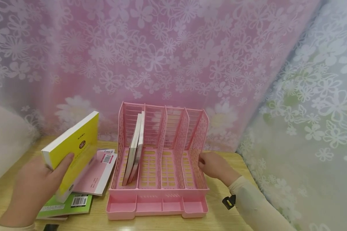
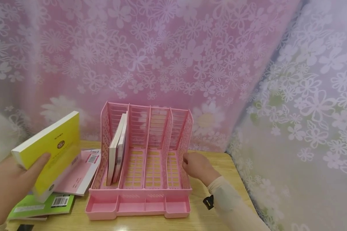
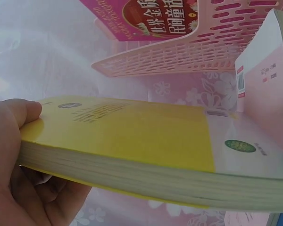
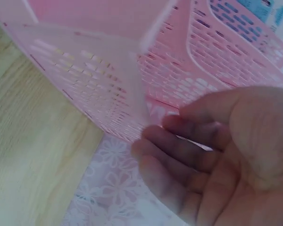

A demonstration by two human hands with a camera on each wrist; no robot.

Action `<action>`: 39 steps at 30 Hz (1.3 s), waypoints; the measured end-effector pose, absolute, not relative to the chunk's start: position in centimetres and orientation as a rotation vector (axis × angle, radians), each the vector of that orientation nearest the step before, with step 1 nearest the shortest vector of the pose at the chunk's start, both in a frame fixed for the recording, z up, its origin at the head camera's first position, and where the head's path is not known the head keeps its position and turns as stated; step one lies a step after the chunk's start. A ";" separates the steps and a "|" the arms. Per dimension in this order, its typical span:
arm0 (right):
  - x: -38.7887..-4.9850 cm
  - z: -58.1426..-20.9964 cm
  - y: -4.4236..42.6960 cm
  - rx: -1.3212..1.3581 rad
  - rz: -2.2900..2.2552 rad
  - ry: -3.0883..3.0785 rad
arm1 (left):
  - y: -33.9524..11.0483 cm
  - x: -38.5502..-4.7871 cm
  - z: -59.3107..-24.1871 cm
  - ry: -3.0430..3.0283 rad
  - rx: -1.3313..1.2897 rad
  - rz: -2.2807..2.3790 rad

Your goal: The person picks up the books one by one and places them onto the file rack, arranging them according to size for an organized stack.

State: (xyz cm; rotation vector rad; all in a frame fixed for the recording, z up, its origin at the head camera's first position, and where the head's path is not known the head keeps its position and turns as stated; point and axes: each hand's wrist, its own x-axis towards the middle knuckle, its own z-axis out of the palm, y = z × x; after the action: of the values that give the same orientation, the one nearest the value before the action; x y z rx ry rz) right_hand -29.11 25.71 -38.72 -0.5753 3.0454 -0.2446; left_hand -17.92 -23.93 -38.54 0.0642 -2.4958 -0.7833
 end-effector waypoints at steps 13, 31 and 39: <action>-29.3 -40.8 30.9 -0.420 -0.145 2.670 | -23.3 -17.9 -39.0 -2.518 0.086 -0.830; -29.3 -39.5 26.8 -0.661 -0.395 2.909 | -23.1 -18.3 -39.5 -2.445 0.051 -0.821; -29.7 -40.3 26.8 -0.759 -0.251 2.978 | -22.8 -18.5 -39.6 -2.412 -0.011 -0.811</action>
State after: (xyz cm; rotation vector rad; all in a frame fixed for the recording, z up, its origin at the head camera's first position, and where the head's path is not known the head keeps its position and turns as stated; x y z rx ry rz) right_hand -29.68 26.75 -40.26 -0.7589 2.9783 -0.2506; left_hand -18.46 -22.80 -39.59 -0.0114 -2.4120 -0.8113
